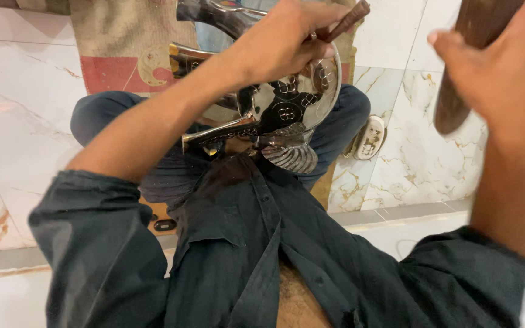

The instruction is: The person sits cross-legged on the floor and repeatedly strikes a silver-colored metal object with a wooden mallet. They hold the object with their left hand and strike it with their right hand, occasionally repositioning the object to access different areas.

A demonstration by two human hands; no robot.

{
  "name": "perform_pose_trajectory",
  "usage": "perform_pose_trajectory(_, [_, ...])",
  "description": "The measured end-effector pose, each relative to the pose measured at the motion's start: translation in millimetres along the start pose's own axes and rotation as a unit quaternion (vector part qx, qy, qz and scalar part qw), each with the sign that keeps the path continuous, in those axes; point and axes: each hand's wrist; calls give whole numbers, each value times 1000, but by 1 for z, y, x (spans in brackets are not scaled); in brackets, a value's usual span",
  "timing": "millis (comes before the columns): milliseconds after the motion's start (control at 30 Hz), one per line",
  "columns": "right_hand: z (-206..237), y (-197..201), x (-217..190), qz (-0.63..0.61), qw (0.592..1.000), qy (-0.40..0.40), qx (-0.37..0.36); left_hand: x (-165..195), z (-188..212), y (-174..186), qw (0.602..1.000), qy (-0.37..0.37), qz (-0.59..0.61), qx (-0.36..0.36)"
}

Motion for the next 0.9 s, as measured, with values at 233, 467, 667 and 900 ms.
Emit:
perform_pose_trajectory(233, [81,-73,10,-185,965,-139,126,-6,-29,11,970,-17,106,-216])
perform_pose_trajectory(467, [133,-140,-5,-248,911,-199,262,0,-49,20,946,-73,77,-306])
perform_pose_trajectory(667, [131,-148,-53,-205,905,-210,307,-8,-52,12,949,-115,72,-286])
perform_pose_trajectory(900, [114,-126,-56,-119,962,-242,43,-15,-45,3,963,29,13,-268])
Point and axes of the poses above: each hand's wrist, its own z-axis away from the middle knuckle, its own y-axis out of the back of the hand, x = y × z, and after that the axes turned 14 degrees about -z, right-handed
